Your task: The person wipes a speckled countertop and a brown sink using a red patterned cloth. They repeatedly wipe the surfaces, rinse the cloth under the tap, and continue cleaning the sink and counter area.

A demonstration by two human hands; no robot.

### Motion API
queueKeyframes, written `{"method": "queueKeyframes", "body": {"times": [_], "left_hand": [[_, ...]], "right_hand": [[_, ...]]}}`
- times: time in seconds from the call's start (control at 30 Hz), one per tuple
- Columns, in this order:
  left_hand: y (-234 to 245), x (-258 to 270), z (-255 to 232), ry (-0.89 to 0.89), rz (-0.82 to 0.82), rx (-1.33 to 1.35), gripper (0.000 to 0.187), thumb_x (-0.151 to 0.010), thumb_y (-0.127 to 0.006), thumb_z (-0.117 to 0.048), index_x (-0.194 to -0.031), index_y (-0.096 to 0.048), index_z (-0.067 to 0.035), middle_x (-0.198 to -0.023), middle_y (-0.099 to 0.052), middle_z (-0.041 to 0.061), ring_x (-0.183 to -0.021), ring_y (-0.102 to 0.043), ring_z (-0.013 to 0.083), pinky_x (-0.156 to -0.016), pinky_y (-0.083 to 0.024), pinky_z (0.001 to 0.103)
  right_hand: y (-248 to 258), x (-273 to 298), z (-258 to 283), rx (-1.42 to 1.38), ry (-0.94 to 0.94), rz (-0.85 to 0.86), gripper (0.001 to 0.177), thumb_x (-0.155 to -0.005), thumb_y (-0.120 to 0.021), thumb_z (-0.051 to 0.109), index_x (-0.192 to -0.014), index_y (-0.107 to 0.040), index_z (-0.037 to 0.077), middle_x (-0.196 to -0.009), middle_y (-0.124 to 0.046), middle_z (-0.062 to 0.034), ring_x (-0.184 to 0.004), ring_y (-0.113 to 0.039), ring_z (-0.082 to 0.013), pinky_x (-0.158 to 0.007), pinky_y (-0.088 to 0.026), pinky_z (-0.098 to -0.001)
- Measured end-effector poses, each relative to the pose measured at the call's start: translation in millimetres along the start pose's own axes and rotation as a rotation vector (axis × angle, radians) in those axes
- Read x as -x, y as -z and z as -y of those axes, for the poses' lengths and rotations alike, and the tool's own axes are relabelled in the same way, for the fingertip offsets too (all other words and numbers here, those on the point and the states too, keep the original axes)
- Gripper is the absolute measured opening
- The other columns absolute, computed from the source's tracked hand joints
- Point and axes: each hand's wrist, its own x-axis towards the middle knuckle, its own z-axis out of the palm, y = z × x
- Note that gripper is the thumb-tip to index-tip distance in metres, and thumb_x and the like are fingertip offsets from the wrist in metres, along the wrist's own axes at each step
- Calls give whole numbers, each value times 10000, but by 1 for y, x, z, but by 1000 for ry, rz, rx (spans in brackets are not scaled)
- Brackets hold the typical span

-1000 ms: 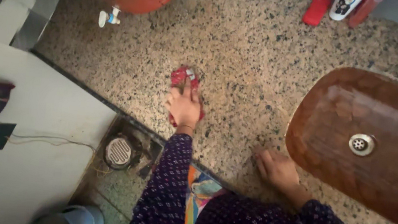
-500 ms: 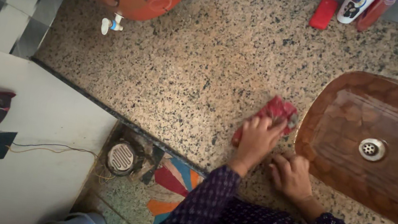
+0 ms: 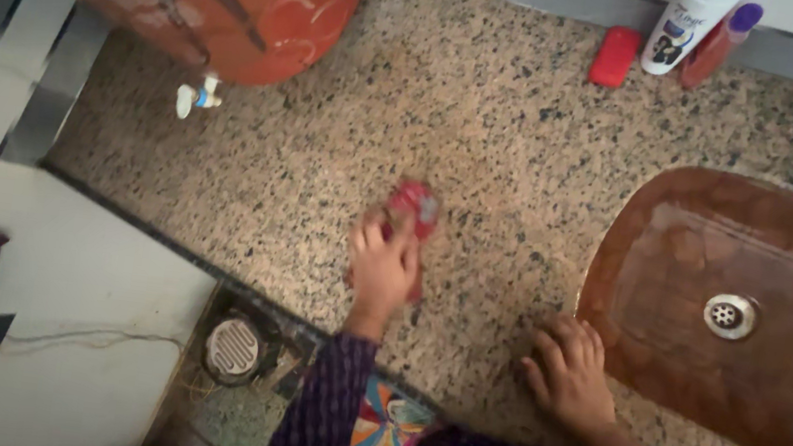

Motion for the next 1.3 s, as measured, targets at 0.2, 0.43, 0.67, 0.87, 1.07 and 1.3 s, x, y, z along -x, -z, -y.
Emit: {"method": "queueKeyframes", "body": {"times": [0.2, 0.43, 0.67, 0.87, 1.07, 1.3], "left_hand": [[-69, -108, -9, 87, -93, -116, 452, -993, -566, -335, -1406, -630, -161, -1601, -430, 122, -1514, -323, 394, -1232, -250, 544], [-91, -128, -49, -53, 81, -8, 458, -1010, -524, -316, -1439, -589, -167, -1601, -454, 58, -1500, -334, 328, -1224, -189, 552], [-71, -68, -118, -331, 353, 133, 474, -1013, -465, -241, -1480, -532, -199, -1610, -420, 46, -1533, -298, 313, -1264, -160, 572], [-37, 32, -143, -433, 268, 247, 486, -1019, -485, -212, -1495, -539, -126, -1605, -471, 129, -1518, -363, 352, -1233, -239, 583], [-15, 108, -124, -399, 437, 273, 485, -1045, -540, -235, -1515, -557, -117, -1409, -568, 110, -1361, -499, 304, -1245, -303, 549], [-2, 42, -120, -492, 381, 284, 524, -930, -596, -247, -1437, -581, -120, -1523, -527, 133, -1409, -463, 350, -1182, -311, 540]], "right_hand": [[4, -6, 3, 19, 34, 55, 461, -894, -642, 337, -1267, -568, 78, -1351, -520, -149, -1354, -433, -363, -1181, -280, -549], [1, -6, 5, 60, 27, 64, 445, -899, -623, 349, -1252, -586, 80, -1333, -549, -152, -1351, -446, -353, -1185, -258, -551], [-1, -1, 0, 30, 30, 10, 468, -882, -654, 341, -1273, -570, 99, -1356, -522, -150, -1363, -424, -356, -1191, -246, -571], [-3, 8, -5, 25, 52, -81, 541, -857, -684, 321, -1339, -543, 123, -1398, -472, -199, -1384, -393, -389, -1192, -225, -608], [-2, 4, -7, -31, 58, -56, 567, -836, -703, 304, -1347, -546, 117, -1447, -474, -169, -1386, -408, -383, -1181, -249, -595], [-7, -23, -5, -107, -111, -98, 616, -843, -705, 297, -1383, -518, 66, -1482, -427, -210, -1405, -380, -433, -1193, -269, -559]]}}
